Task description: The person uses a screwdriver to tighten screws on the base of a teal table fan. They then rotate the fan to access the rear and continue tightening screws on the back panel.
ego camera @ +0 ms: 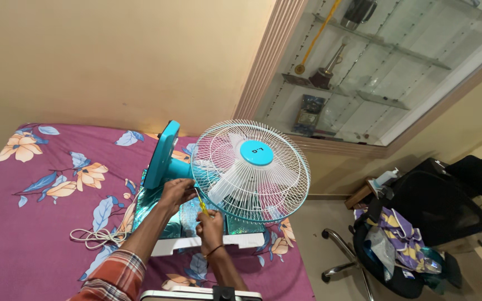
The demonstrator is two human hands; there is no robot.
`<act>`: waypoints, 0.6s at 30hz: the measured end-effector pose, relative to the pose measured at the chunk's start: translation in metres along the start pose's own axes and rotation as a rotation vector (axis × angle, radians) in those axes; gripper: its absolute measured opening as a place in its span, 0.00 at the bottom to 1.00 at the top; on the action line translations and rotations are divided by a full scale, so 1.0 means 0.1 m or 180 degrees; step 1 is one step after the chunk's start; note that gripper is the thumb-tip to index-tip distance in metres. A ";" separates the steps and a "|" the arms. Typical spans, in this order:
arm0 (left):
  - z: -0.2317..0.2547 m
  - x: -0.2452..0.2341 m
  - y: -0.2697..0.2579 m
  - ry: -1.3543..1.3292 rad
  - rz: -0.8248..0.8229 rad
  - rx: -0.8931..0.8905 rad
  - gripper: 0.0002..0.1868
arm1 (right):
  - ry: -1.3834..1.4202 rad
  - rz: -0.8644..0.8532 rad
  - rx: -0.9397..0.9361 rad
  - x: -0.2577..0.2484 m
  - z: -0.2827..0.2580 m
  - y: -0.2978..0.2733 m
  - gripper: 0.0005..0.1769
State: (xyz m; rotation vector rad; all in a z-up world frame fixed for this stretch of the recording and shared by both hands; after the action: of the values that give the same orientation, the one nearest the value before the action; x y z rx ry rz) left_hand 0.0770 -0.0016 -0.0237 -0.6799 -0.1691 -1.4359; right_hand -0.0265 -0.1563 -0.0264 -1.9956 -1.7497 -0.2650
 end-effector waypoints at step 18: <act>0.10 0.03 -0.05 0.0477 0.0034 0.0033 0.09 | -0.4622 0.0629 -0.1966 0.56 -0.92 -0.67 0.13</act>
State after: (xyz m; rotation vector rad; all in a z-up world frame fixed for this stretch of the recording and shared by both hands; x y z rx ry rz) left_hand 0.0754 0.0013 -0.0128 -0.5616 -0.0559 -1.4684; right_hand -0.0679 -0.1447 0.0933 -3.1462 -2.3047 1.1358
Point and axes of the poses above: each hand's wrist, its own y-axis towards the middle knuckle, its own x-axis out of the palm, z = x × y, the point moved 8 cm from there along y, towards the middle knuckle, and after that the axes turned 1 degree about y, right-handed, at the moved point
